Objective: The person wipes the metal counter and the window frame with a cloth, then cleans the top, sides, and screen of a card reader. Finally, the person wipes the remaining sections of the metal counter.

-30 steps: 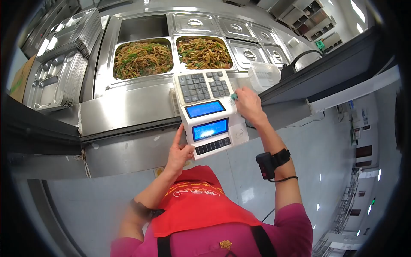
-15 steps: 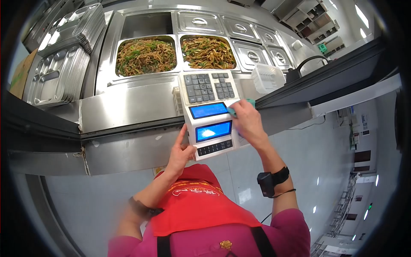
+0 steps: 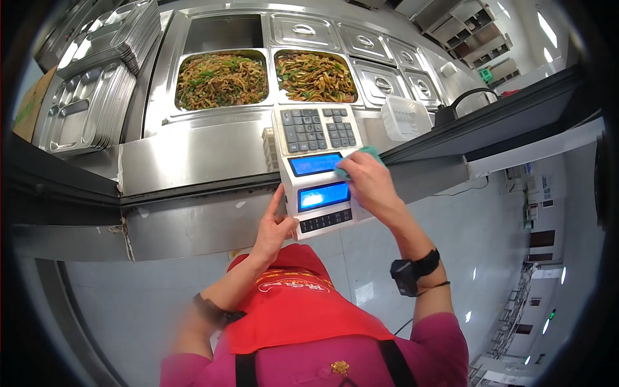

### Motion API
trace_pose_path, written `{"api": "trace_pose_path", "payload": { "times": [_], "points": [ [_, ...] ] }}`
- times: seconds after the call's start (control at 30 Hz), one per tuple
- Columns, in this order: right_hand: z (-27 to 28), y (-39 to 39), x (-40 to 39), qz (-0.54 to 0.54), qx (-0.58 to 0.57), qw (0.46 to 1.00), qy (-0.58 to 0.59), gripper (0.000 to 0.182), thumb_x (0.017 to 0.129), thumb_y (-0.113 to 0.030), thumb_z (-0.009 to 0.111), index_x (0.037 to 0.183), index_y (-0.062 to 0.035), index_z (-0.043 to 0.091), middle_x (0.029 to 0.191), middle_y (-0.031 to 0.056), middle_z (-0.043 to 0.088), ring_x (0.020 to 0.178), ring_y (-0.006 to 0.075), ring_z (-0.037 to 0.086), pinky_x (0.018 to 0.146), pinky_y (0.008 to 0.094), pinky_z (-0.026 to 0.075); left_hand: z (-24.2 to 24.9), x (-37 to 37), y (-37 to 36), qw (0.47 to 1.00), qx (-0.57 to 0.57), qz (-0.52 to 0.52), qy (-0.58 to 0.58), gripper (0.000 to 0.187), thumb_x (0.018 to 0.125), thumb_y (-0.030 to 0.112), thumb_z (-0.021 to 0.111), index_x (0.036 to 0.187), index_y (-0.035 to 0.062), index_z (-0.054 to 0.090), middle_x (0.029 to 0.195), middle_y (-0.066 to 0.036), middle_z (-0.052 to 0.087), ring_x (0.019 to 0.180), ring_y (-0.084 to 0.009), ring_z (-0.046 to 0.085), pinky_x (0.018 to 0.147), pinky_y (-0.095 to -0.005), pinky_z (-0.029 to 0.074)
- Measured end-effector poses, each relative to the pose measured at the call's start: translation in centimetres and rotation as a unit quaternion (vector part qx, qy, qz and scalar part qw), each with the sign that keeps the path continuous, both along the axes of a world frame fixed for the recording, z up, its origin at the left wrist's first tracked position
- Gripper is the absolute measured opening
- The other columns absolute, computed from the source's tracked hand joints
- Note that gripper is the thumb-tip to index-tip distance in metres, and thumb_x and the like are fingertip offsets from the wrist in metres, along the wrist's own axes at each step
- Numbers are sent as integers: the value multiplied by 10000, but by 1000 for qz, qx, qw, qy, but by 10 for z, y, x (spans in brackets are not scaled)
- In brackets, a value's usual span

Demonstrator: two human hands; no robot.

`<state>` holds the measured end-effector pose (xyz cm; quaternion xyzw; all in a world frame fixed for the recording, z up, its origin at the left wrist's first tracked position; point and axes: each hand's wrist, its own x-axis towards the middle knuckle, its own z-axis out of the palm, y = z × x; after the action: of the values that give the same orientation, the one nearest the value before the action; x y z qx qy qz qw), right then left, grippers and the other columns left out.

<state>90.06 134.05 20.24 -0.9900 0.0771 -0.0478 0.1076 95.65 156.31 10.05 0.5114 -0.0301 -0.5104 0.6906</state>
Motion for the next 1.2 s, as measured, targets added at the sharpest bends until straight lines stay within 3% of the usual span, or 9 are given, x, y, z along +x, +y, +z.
{"api": "trace_pose_path", "payload": {
  "times": [0.17,0.27,0.47,0.57,0.67,0.77,0.87,1.07,1.2],
  "points": [
    [-18,31,53,71,39,997,-18,209,725,-51,655,930,-60,618,871,108,578,886,318,591,767,417,484,-1,-2,-2,1000,-3,16,2,812,835,7,508,1534,247,172,901,-65,607,748,-91,562,655,-239,488],
    [-15,13,45,53,44,997,21,203,718,-63,659,915,-54,608,863,110,575,883,326,591,755,425,485,-1,-3,-1,1000,-8,20,11,808,833,10,511,1532,242,181,900,-69,612,740,-88,558,635,-231,478],
    [-9,-20,26,-29,-73,991,106,158,738,-75,627,893,-50,600,864,116,578,869,325,591,747,431,487,-1,-1,-1,1000,-12,11,-6,800,831,15,520,1529,234,195,900,-69,614,737,-87,558,626,-226,474],
    [-10,21,46,46,4,998,34,148,747,-83,619,892,-52,608,863,119,582,869,320,593,751,432,487,2,-2,-3,999,-10,36,4,807,814,27,547,1527,204,210,714,-32,584,609,-88,525,569,-235,436],
    [-20,39,60,77,25,997,-10,164,749,-83,619,911,-56,617,862,121,583,854,324,596,747,430,487,0,-5,-3,999,-15,47,6,814,807,20,543,1527,205,210,709,-31,583,600,-92,525,568,-234,435],
    [-9,7,40,28,-3,997,65,183,750,-87,622,930,-59,623,879,121,589,844,330,599,748,422,489,4,-5,-3,998,-22,53,18,813,807,12,538,1526,202,212,697,-30,581,595,-93,525,565,-233,431],
    [-6,-18,27,-65,-53,990,113,175,751,-91,625,923,-57,625,858,131,601,834,344,608,720,435,492,-5,-2,1,1000,-25,18,-7,772,844,32,531,1522,231,222,860,-66,622,733,-100,586,666,-245,511],
    [-26,38,64,52,-3,998,-18,92,751,-90,610,833,-50,601,807,139,588,802,346,605,685,444,490,-3,-3,0,999,-27,21,0,770,838,28,519,1523,212,221,862,-66,620,727,-98,576,648,-243,503],
    [-20,23,57,10,-15,1000,7,61,769,-104,593,785,-46,602,802,150,597,787,340,619,675,445,502,1,-5,-3,998,-34,57,19,787,814,23,547,1520,173,232,688,-32,577,602,-95,518,571,-242,431]
  ]
}}
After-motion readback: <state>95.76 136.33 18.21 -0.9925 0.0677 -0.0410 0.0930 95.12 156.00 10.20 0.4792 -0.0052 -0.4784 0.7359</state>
